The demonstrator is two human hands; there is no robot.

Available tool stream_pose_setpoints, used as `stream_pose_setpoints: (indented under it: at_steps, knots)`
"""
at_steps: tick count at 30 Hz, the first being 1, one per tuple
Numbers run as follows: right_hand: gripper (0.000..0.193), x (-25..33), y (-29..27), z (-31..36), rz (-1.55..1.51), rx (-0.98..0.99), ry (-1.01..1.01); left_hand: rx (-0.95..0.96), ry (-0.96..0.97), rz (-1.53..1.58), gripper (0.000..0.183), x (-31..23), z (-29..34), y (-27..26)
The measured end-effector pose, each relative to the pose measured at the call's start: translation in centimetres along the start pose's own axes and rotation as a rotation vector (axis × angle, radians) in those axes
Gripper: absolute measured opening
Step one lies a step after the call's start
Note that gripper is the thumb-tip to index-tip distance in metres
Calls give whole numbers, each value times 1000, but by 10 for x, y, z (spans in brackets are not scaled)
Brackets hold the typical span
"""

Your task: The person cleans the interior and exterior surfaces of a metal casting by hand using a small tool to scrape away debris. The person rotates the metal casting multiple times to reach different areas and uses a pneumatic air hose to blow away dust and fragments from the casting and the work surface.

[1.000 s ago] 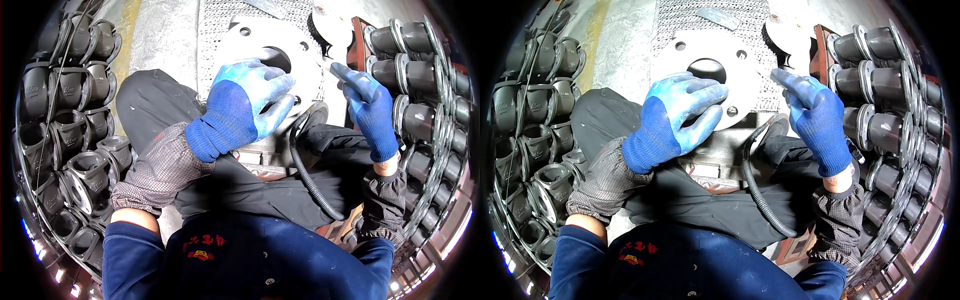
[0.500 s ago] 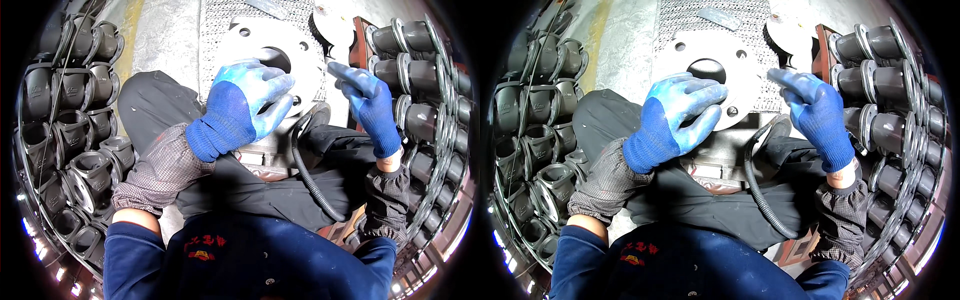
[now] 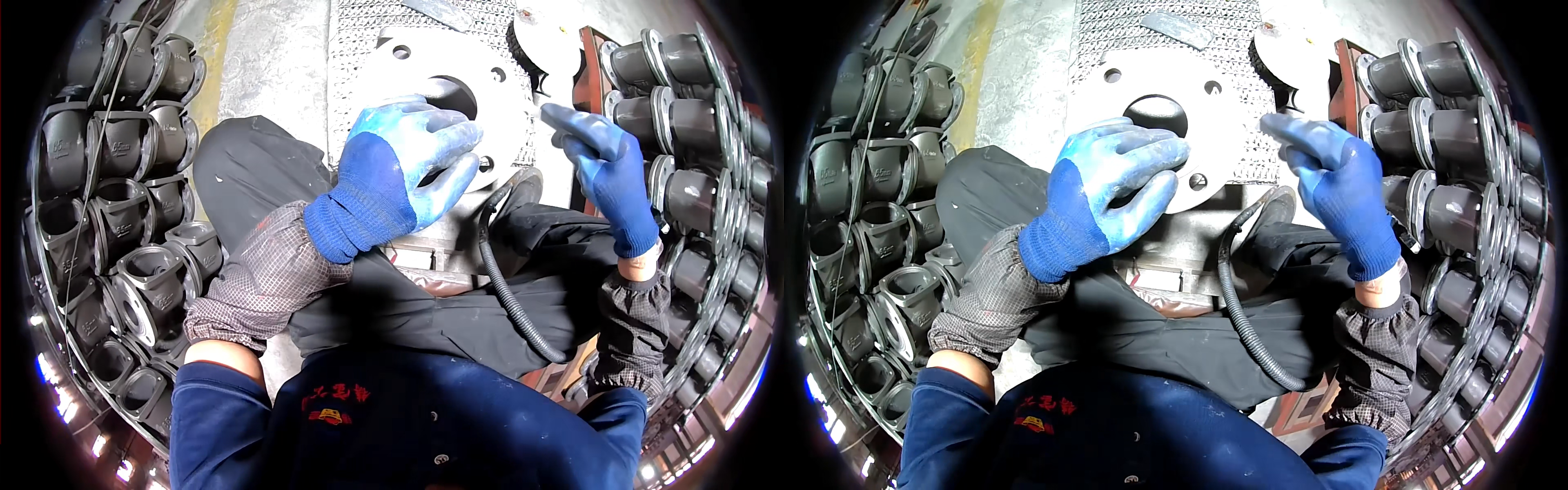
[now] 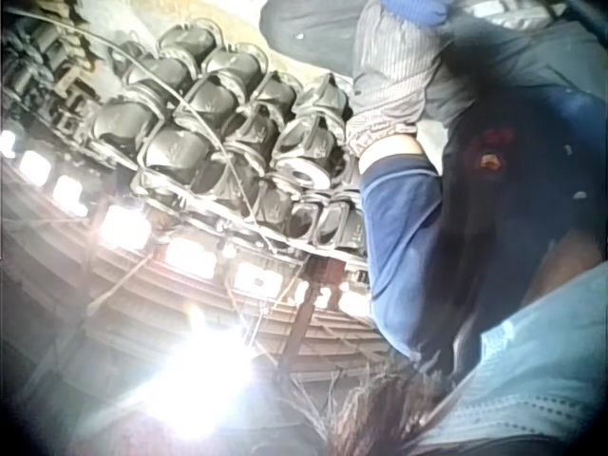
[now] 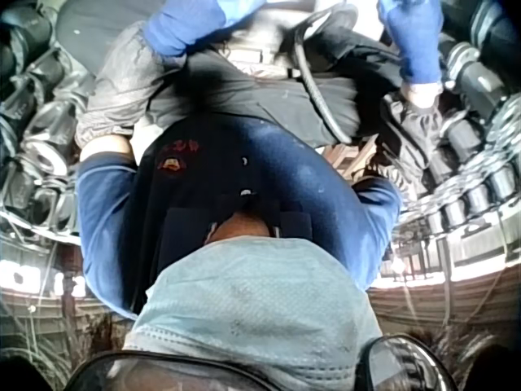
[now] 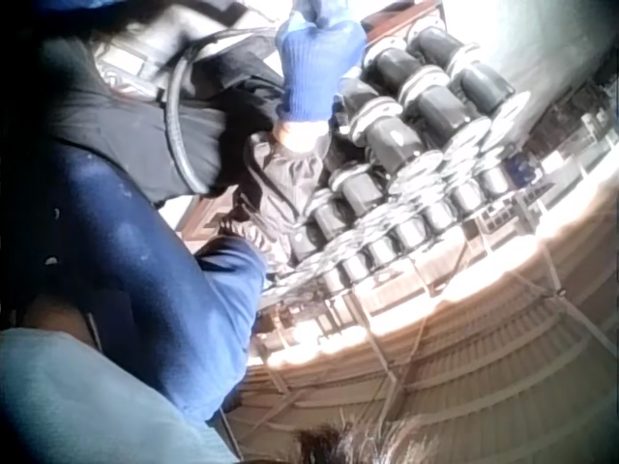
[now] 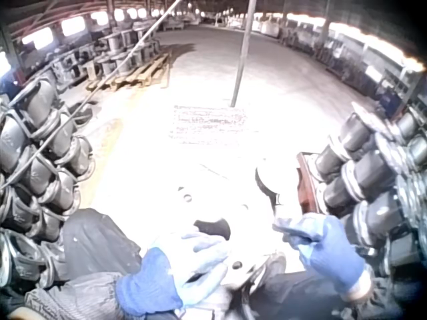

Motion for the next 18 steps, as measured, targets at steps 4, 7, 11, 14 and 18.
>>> stream_pose_setpoints:
  at_steps: [4, 7, 11, 14, 18]
  knots:
    - [33, -1, 0, 2, -57, 50, 27, -58, 30, 67, 13, -2, 1, -5]
    - [34, -16, 2, 6, -319, -52, 103, -49, -220, 436, 16, -3, 8, -21]
    - [31, -14, -10, 5, -572, -276, 339, -384, -568, 383, 24, 13, 14, -55]
    - [36, -7, 7, 0, -632, -155, 474, -362, -247, 23, 27, 29, 18, -70]
    - [49, -6, 61, -26, -185, -174, 299, -467, -731, 424, 29, 58, 37, -57]
Point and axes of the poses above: each hand's wrist, its own z-axis away from the middle knuckle, its own y-axis out of the palm, x = y × z, the point moved 2 cm from there along -z, towards the middle knuckle, and after that the axes turned 3 degrees about z, right-handed, at the moved point
